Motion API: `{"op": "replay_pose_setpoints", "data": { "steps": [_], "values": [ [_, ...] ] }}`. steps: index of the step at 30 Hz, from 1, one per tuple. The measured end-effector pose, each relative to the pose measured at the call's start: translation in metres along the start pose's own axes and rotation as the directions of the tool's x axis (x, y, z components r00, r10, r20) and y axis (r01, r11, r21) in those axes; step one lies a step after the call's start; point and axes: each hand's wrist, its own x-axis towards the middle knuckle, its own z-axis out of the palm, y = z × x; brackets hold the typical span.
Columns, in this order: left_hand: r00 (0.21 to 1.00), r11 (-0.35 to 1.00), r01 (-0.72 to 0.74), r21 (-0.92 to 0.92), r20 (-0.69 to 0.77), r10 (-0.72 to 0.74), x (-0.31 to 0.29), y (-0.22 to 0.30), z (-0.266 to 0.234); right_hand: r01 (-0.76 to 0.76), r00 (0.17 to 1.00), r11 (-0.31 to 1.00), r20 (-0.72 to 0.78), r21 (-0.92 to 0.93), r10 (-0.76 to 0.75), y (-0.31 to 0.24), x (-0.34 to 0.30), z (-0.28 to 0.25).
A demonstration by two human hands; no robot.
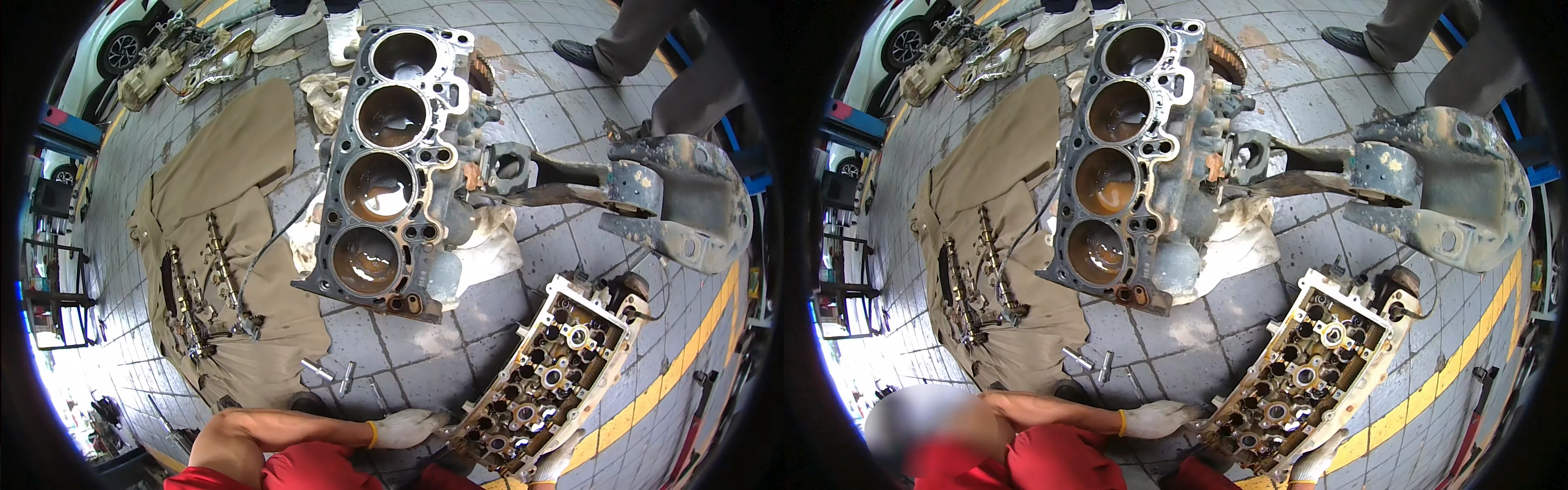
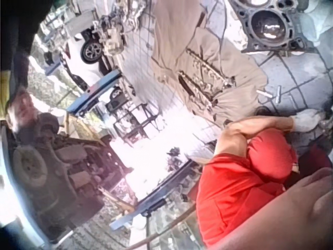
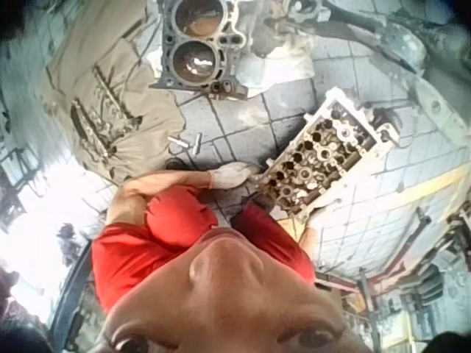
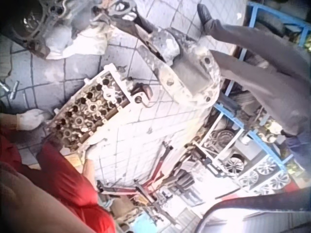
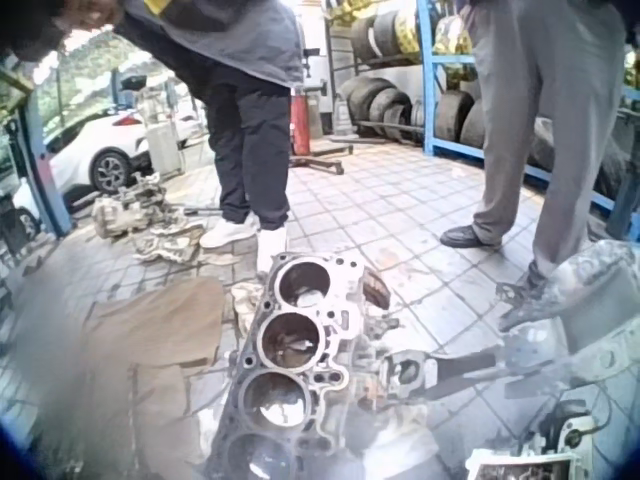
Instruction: The person uses a cordless impact wrench to remove bolts from a cylinder head and then lifts the head off the engine block. The person places the cylinder head on the floor and repositions the engine block.
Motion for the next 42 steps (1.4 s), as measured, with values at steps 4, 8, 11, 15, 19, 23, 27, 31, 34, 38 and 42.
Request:
{"op": "replay_pose_setpoints", "data": {
  "steps": [4,8,11,15,19,23,27,31,34,38,42],
  "values": [
    [1.0,0.999,-0.008,-0.034,0.01,0.008,0.01,0.014,0.006,-0.034,0.997,0.973,0.075,0.23,0.017,-0.003,0.023,-0.009],
    [0.997,0.998,-0.003,0.066,0.073,-0.002,0.015,0.033,0.005,-0.007,1.0,0.98,0.025,0.2,0.002,-0.017,0.027,-0.008],
    [0.998,0.995,-0.025,0.092,0.068,0.019,0.026,0.025,0.014,0.019,1.0,0.978,-0.019,0.207,-0.015,-0.016,0.034,-0.011],
    [0.993,0.984,-0.094,0.151,0.084,0.082,0.026,0.021,0.015,0.054,0.997,0.98,-0.072,0.19,-0.04,-0.014,0.03,-0.012],
    [0.986,0.948,-0.163,0.275,0.074,0.148,0.028,0.022,0.005,0.082,0.993,0.997,-0.091,0.0,-0.082,-0.013,0.035,-0.026],
    [0.994,0.916,-0.092,0.39,-0.011,0.105,0.008,0.047,-0.005,0.147,0.977,0.972,-0.125,-0.184,-0.171,-0.023,0.022,-0.017],
    [0.956,0.882,-0.118,0.456,-0.188,0.225,-0.019,0.048,-0.016,0.218,0.968,0.975,-0.12,-0.04,-0.221,-0.003,0.034,-0.031],
    [0.844,0.865,-0.182,0.467,-0.378,0.382,-0.048,0.042,-0.035,0.238,0.96,0.969,-0.135,-0.059,-0.244,-0.013,0.032,-0.039],
    [0.738,0.89,-0.231,0.393,-0.525,0.423,-0.065,0.02,-0.054,0.438,0.807,0.85,-0.289,-0.294,-0.516,-0.041,0.034,-0.044],
    [0.607,0.943,-0.205,0.262,-0.722,0.333,-0.101,0.01,-0.076,0.699,0.591,0.61,-0.181,-0.372,-0.787,-0.111,-0.02,0.013],
    [0.459,0.951,-0.295,0.09,-0.86,0.224,-0.13,0.006,-0.099,0.787,0.616,0.572,0.311,-0.23,-0.723,-0.144,-0.101,0.122]
  ]
}}
